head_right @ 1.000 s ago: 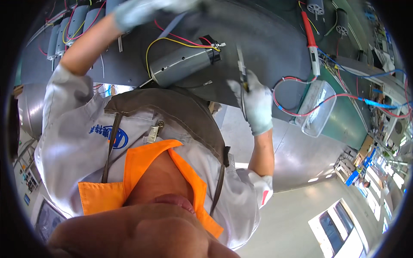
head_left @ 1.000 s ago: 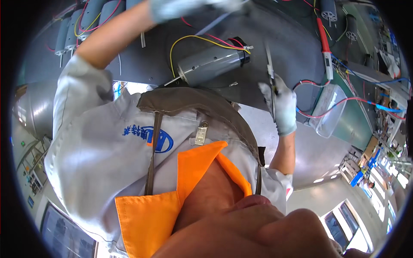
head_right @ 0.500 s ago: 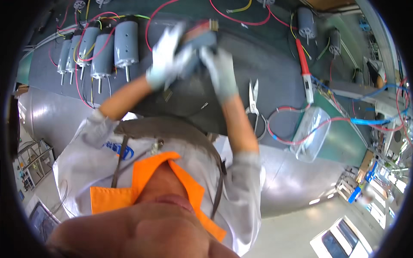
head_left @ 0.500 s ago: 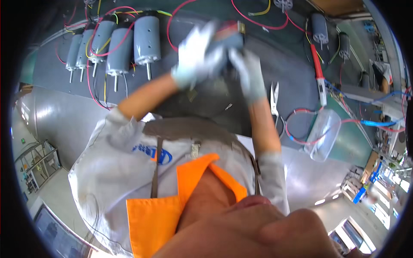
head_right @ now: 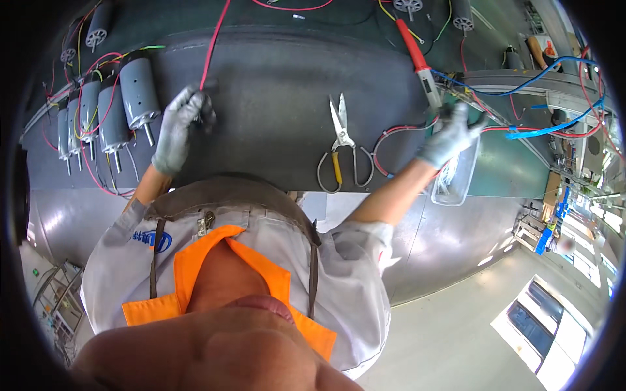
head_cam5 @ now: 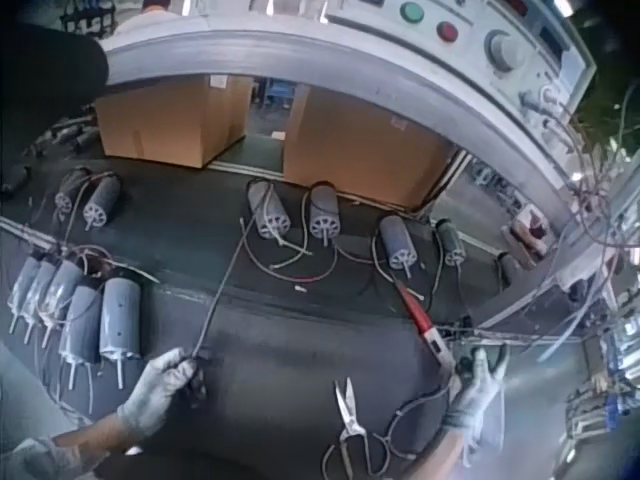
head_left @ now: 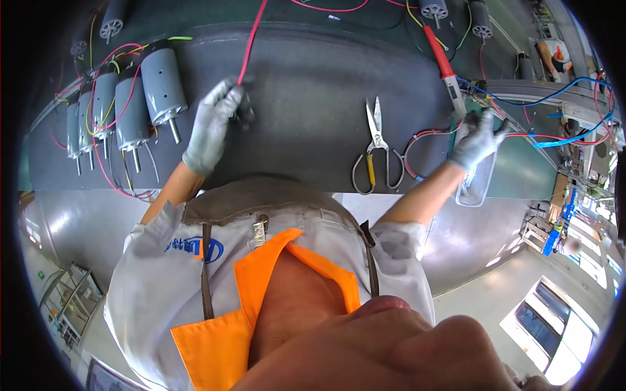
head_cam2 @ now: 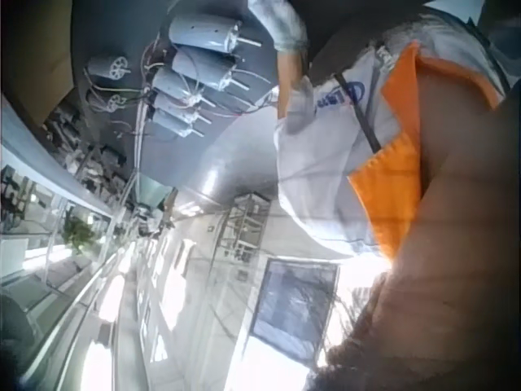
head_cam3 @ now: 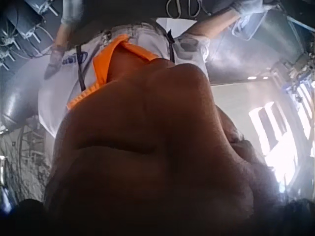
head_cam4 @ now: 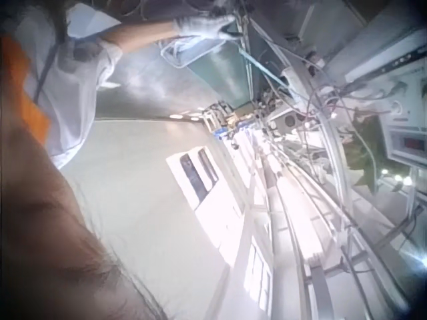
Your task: Connecting wires and applying heat shrink tubing to small electrical motors on an assembly line.
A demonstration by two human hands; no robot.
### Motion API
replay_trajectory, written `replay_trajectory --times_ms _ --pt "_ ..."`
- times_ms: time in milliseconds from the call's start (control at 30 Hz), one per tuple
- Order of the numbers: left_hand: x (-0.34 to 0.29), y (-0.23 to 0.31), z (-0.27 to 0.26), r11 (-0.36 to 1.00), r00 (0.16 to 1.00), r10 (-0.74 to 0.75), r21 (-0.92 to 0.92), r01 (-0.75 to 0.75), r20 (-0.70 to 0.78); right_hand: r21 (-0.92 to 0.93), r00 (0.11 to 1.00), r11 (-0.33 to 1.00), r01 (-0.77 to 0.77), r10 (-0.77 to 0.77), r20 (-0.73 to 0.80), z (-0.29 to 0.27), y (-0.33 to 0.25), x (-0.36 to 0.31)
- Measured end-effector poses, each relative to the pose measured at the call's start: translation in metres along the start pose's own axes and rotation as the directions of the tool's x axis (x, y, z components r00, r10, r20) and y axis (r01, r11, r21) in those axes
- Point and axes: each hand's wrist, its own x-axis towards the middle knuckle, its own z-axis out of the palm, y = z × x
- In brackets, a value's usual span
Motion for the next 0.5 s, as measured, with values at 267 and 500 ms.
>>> replay_trajectory --times_ms 267,500 --pt "0.004 0.027 0.021 0.992 0.888 -0.038 -0.088 0.089 0.458 -0.672 0.463 0.687 0.278 0.517 0.720 0.063 -0.032 -0.075" --pt "-0.006 0.047 0.059 0.999 0.962 -0.051 0.022 0.046 0.267 -0.138 0.352 0.951 0.275 0.033 0.936 0.064 -0.034 -0.194"
